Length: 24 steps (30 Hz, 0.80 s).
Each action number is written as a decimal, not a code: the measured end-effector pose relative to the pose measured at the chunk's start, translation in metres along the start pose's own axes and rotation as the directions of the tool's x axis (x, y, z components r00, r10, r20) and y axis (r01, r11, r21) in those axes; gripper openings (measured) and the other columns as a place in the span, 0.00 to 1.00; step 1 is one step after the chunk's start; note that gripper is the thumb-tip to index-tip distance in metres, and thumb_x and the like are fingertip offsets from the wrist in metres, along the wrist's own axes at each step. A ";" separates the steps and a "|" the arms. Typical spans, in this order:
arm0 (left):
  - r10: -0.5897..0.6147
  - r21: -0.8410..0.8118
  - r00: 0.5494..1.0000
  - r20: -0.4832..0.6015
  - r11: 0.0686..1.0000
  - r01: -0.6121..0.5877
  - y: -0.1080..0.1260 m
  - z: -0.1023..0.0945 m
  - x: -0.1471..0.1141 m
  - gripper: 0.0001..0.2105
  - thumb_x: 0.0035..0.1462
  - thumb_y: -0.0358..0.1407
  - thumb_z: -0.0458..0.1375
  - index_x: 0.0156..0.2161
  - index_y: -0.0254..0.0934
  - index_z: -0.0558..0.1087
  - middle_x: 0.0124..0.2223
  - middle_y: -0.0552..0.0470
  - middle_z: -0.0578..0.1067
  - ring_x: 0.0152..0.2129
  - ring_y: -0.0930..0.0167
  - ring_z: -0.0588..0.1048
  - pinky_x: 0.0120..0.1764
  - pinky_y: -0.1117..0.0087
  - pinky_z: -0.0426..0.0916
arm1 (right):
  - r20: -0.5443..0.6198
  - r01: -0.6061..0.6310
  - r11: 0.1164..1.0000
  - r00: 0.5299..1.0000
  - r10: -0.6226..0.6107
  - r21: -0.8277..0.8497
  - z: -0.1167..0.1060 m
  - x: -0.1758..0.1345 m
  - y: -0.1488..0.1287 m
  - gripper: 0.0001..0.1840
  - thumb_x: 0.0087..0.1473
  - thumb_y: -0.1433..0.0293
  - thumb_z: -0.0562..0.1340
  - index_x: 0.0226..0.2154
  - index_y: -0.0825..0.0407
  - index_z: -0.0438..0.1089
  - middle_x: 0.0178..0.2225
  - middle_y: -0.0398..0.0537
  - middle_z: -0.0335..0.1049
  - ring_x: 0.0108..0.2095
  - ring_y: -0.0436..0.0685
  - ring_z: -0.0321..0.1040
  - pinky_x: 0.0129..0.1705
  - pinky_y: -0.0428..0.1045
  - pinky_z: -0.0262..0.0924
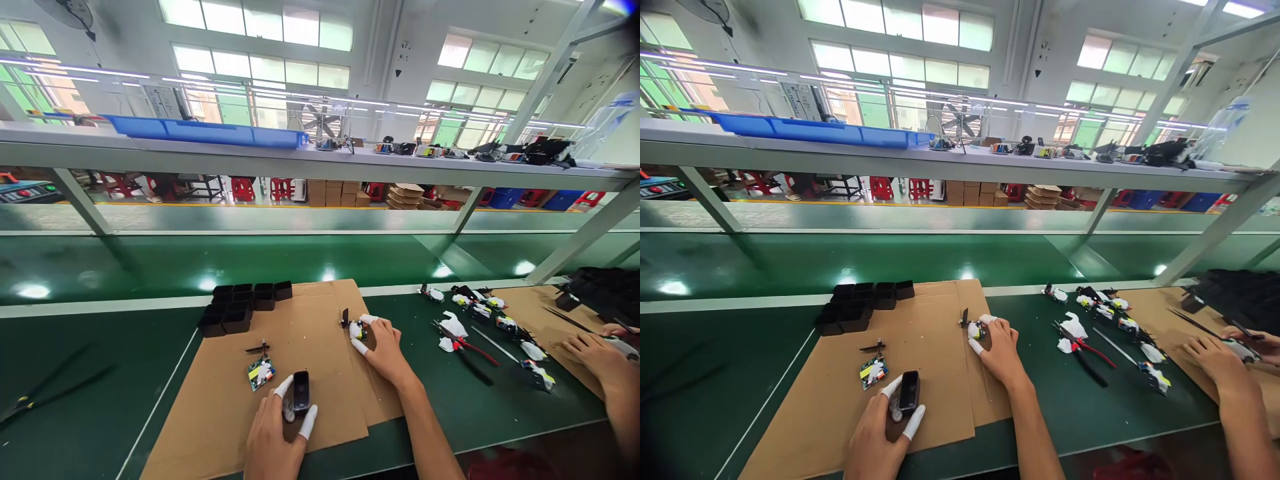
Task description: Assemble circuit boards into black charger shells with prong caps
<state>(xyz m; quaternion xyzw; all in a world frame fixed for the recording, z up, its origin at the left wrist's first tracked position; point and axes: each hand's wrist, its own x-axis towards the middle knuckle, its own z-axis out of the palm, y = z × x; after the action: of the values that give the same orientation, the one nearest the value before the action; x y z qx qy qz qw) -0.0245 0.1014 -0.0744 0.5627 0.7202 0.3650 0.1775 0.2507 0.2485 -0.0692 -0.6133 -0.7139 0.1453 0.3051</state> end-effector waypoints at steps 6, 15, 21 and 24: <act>0.029 0.021 0.999 0.029 0.999 -0.029 0.001 -0.003 0.003 0.32 0.62 0.56 0.61 0.66 0.43 0.71 0.49 0.46 0.81 0.46 0.52 0.81 0.51 0.50 0.75 | -0.022 -0.016 0.998 1.000 0.017 0.061 0.000 0.002 -0.001 0.21 0.54 0.52 0.73 0.45 0.46 0.77 0.48 0.54 0.79 0.53 0.74 0.68 0.57 0.66 0.56; 0.073 0.117 0.995 0.063 0.990 -0.080 0.009 -0.012 0.003 0.17 0.66 0.49 0.55 0.49 0.40 0.78 0.39 0.46 0.78 0.36 0.56 0.80 0.41 0.55 0.76 | 0.037 0.031 0.865 0.998 -0.058 0.501 -0.005 -0.007 -0.028 0.24 0.55 0.48 0.71 0.46 0.45 0.80 0.43 0.53 0.76 0.46 0.69 0.70 0.54 0.62 0.64; 0.044 0.069 0.997 0.068 0.996 -0.049 0.010 -0.014 -0.003 0.30 0.57 0.52 0.64 0.61 0.40 0.76 0.41 0.46 0.80 0.41 0.52 0.81 0.47 0.51 0.78 | 0.209 -0.137 0.597 0.977 -0.053 0.790 0.009 -0.015 -0.042 0.40 0.58 0.28 0.54 0.38 0.46 0.77 0.35 0.53 0.75 0.35 0.65 0.72 0.40 0.60 0.71; 0.050 -0.004 0.998 -0.027 0.999 -0.050 0.009 -0.013 -0.002 0.25 0.53 0.49 0.68 0.54 0.43 0.80 0.45 0.45 0.83 0.44 0.50 0.83 0.51 0.48 0.78 | 0.208 -0.152 0.543 0.977 -0.042 0.826 0.014 -0.015 -0.051 0.37 0.53 0.28 0.61 0.35 0.44 0.77 0.29 0.50 0.71 0.29 0.62 0.69 0.34 0.58 0.68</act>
<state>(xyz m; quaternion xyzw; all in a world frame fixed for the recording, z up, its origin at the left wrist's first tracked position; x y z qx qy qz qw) -0.0262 0.0964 -0.0598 0.5752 0.7072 0.3786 0.1602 0.2034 0.2260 -0.0544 -0.3973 -0.5654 0.5392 0.4814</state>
